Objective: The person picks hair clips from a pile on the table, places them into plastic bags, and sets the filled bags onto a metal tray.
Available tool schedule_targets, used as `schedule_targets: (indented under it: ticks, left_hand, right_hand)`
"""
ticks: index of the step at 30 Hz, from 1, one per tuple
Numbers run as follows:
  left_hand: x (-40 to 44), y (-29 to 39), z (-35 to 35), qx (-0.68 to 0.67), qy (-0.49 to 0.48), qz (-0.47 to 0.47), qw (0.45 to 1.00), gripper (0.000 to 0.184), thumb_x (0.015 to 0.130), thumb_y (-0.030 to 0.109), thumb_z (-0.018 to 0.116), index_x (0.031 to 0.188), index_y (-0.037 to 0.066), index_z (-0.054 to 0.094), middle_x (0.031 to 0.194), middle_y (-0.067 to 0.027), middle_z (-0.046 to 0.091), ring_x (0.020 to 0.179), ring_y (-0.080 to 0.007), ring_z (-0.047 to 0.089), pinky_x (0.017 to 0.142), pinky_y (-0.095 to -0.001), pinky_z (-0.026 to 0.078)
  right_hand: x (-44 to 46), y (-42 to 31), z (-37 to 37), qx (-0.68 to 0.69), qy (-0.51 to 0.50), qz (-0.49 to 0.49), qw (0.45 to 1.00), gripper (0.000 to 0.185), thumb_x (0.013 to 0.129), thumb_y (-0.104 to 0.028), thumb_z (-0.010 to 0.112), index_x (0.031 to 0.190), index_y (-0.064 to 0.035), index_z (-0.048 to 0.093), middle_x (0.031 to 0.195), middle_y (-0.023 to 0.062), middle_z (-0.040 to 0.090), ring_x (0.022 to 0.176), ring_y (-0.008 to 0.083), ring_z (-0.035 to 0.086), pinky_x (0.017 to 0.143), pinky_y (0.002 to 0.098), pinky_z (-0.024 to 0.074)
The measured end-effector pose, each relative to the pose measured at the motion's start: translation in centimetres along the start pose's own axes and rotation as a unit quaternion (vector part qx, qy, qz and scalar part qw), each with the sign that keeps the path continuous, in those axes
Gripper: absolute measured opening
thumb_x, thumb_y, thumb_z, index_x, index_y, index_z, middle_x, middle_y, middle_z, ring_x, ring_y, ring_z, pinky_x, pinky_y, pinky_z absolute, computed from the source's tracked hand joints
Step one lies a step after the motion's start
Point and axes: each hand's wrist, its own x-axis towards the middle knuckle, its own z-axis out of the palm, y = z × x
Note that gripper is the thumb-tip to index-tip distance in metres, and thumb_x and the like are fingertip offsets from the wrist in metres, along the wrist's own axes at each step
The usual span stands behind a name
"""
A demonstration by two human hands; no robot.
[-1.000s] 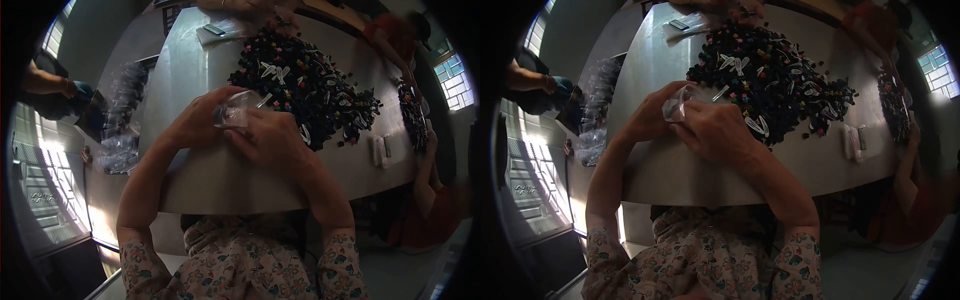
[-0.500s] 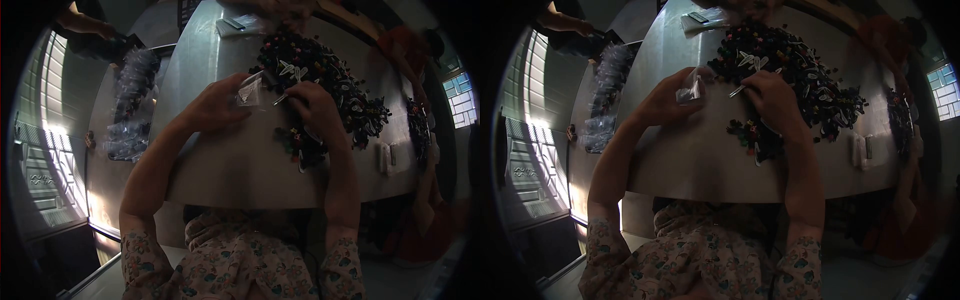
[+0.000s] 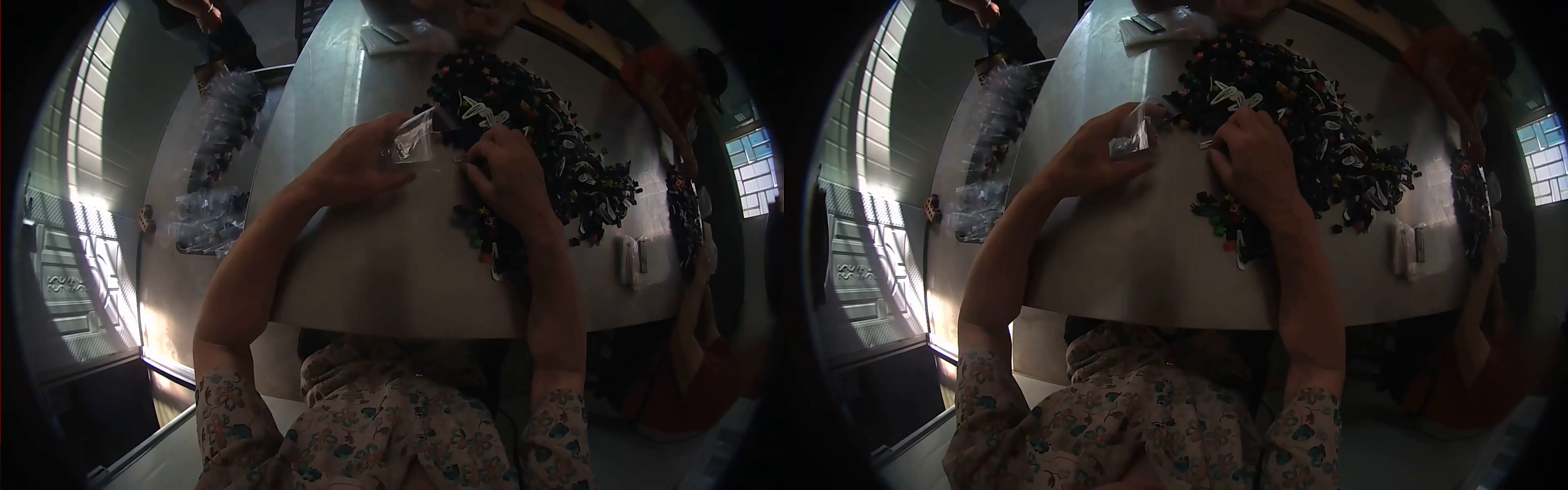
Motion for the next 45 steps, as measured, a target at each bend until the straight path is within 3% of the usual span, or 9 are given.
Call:
schedule_targets:
  ticks: [15, 18, 20, 22, 24, 27, 30, 33, 45]
  left_hand:
    - [0.0, -0.2, 0.1, -0.004, 0.0, 0.002, 1.0, 0.057, 0.083, 0.006, 0.074, 0.136, 0.004, 0.053, 0.1, 0.0002, 0.064, 0.096, -0.0091, 0.06, 0.093, -0.0285, 0.049]
    - [0.1, -0.6, 0.2, 0.013, 0.003, 0.011, 1.0, 0.057, 0.083, 0.006, 0.074, 0.136, 0.003, 0.052, 0.109, -0.0031, 0.065, 0.105, -0.011, 0.06, 0.095, -0.0295, 0.049]
    - [0.0, -0.2, 0.1, 0.026, 0.015, 0.019, 0.999, 0.057, 0.084, 0.005, 0.073, 0.137, 0.003, 0.051, 0.114, -0.0051, 0.065, 0.111, -0.0123, 0.06, 0.097, -0.0303, 0.049]
    - [0.0, 0.6, -0.1, -0.073, -0.025, -0.029, 0.997, 0.058, 0.084, 0.005, 0.072, 0.137, 0.003, 0.05, 0.121, -0.0081, 0.064, 0.118, -0.0156, 0.057, 0.099, -0.0321, 0.049]
    - [0.1, 0.1, -0.3, -0.058, -0.001, 0.01, 0.998, 0.061, 0.083, 0.009, 0.073, 0.138, 0.003, 0.049, 0.118, -0.0095, 0.065, 0.114, -0.0155, 0.059, 0.095, -0.0332, 0.051]
    - [0.0, 1.7, -0.6, 0.023, -0.011, -0.025, 0.999, 0.064, 0.08, 0.014, 0.076, 0.138, 0.003, 0.049, 0.114, -0.0125, 0.066, 0.109, -0.0179, 0.062, 0.091, -0.0347, 0.052]
    - [0.2, 1.1, -0.4, 0.032, -0.009, -0.004, 0.999, 0.066, 0.077, 0.02, 0.077, 0.135, 0.003, 0.05, 0.114, -0.0159, 0.065, 0.106, -0.027, 0.065, 0.093, -0.0375, 0.05]
    - [0.2, 0.8, -0.3, 0.012, -0.019, -0.008, 1.0, 0.066, 0.077, 0.02, 0.077, 0.135, 0.002, 0.05, 0.116, -0.0169, 0.065, 0.108, -0.0283, 0.064, 0.095, -0.0378, 0.049]
    - [0.1, 0.6, -0.3, 0.009, -0.013, -0.001, 1.0, 0.063, 0.079, 0.021, 0.077, 0.131, 0.0, 0.05, 0.113, -0.016, 0.064, 0.105, -0.0244, 0.063, 0.093, -0.0371, 0.049]
  right_hand:
    - [-0.4, 0.1, -0.8, -0.005, -0.005, -0.011, 1.0, 0.015, 0.078, -0.014, 0.068, 0.089, -0.0063, 0.061, 0.095, 0.0105, 0.06, 0.09, 0.0288, 0.056, 0.082, 0.0408, 0.0479]
    - [0.0, -0.2, -1.3, 0.086, -0.009, 0.023, 0.996, 0.017, 0.078, -0.014, 0.067, 0.092, -0.0051, 0.061, 0.092, 0.0117, 0.063, 0.086, 0.0298, 0.057, 0.08, 0.0394, 0.0487]
    - [0.1, -0.4, -1.1, 0.177, -0.006, 0.133, 0.975, 0.017, 0.081, -0.012, 0.066, 0.097, -0.0044, 0.063, 0.092, 0.013, 0.065, 0.085, 0.0313, 0.06, 0.08, 0.0384, 0.0499]
    - [0.6, -0.7, -0.8, 0.239, 0.023, 0.163, 0.957, 0.017, 0.083, -0.01, 0.065, 0.099, -0.0042, 0.064, 0.094, 0.0128, 0.066, 0.087, 0.0316, 0.061, 0.081, 0.0381, 0.0502]
    - [1.0, -0.1, -0.2, 0.301, 0.052, 0.189, 0.933, 0.017, 0.085, -0.008, 0.064, 0.101, -0.0039, 0.066, 0.096, 0.0127, 0.066, 0.089, 0.0319, 0.062, 0.081, 0.0379, 0.0506]
    - [1.4, 1.6, 1.7, 0.132, 0.144, 0.023, 0.98, 0.018, 0.087, -0.006, 0.062, 0.104, -0.0031, 0.067, 0.098, 0.0135, 0.066, 0.094, 0.0324, 0.063, 0.084, 0.0387, 0.0504]
    - [1.7, 1.6, 2.1, 0.058, 0.143, 0.001, 0.988, 0.016, 0.087, -0.008, 0.063, 0.103, -0.0028, 0.067, 0.098, 0.0131, 0.065, 0.095, 0.0324, 0.061, 0.085, 0.0395, 0.0495]
    - [1.9, 1.4, 1.9, -0.006, 0.098, 0.017, 0.995, 0.015, 0.088, -0.008, 0.063, 0.101, -0.003, 0.067, 0.099, 0.0125, 0.063, 0.097, 0.0318, 0.059, 0.087, 0.0408, 0.0483]
    - [1.8, 0.9, 1.2, 0.011, 0.064, 0.035, 0.997, 0.012, 0.086, -0.007, 0.063, 0.097, -0.0031, 0.064, 0.095, 0.0122, 0.06, 0.095, 0.0316, 0.059, 0.084, 0.0419, 0.0492]
